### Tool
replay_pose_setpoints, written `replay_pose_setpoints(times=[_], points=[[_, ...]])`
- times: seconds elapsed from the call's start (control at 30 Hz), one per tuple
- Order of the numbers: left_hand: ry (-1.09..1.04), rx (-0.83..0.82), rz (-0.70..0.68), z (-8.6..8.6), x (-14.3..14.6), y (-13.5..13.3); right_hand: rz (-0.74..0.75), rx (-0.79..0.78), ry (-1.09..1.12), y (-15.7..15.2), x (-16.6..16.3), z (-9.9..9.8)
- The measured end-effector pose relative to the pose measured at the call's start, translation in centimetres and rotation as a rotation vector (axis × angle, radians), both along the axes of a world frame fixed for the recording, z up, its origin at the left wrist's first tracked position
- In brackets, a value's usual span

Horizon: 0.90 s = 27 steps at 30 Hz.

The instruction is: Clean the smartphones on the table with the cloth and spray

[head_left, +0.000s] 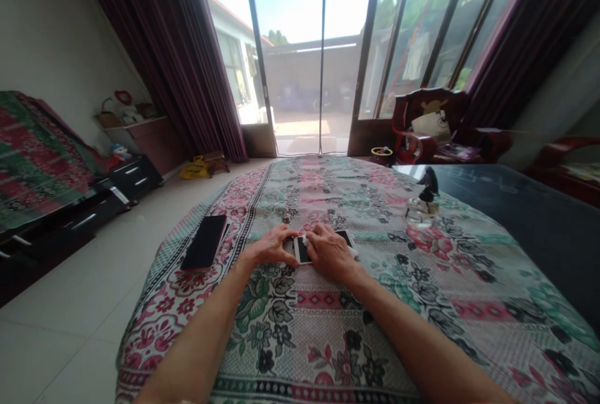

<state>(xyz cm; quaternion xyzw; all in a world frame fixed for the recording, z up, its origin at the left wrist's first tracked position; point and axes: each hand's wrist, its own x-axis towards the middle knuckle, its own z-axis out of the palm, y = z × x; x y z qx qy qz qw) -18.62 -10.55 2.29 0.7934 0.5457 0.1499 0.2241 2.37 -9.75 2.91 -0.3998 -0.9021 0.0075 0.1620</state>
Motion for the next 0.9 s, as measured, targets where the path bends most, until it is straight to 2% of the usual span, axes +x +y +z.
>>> replay_pose_setpoints(times=[0.2, 0.37, 0.5, 0.63, 0.8, 0.9], points=[[-0.085, 0.129, 0.098, -1.4, 0.4, -2.0, -0.014, 0.016, 0.009, -0.1, 0.0, -0.3], [-0.115, 0.163, 0.172, -1.4, 1.2, -2.7, -0.028, 0.034, 0.027, -0.2, 0.3, -0.6], [-0.133, 0.201, 0.159, -1.3, 1.5, -2.8, -0.054, 0.026, 0.09, 0.0, 0.5, -1.2], [-0.083, 0.291, 0.15, -2.0, 1.7, -2.9, -0.068, 0.029, 0.127, 0.1, 0.5, -1.4], [-0.013, 0.375, 0.161, -2.7, 2.0, -2.7, -0.089, 0.018, 0.075, 0.2, 0.5, -0.9], [-0.002, 0.368, 0.171, -2.9, 1.8, -2.4, -0.098, -0.005, 0.055, 0.6, 0.3, -0.5]])
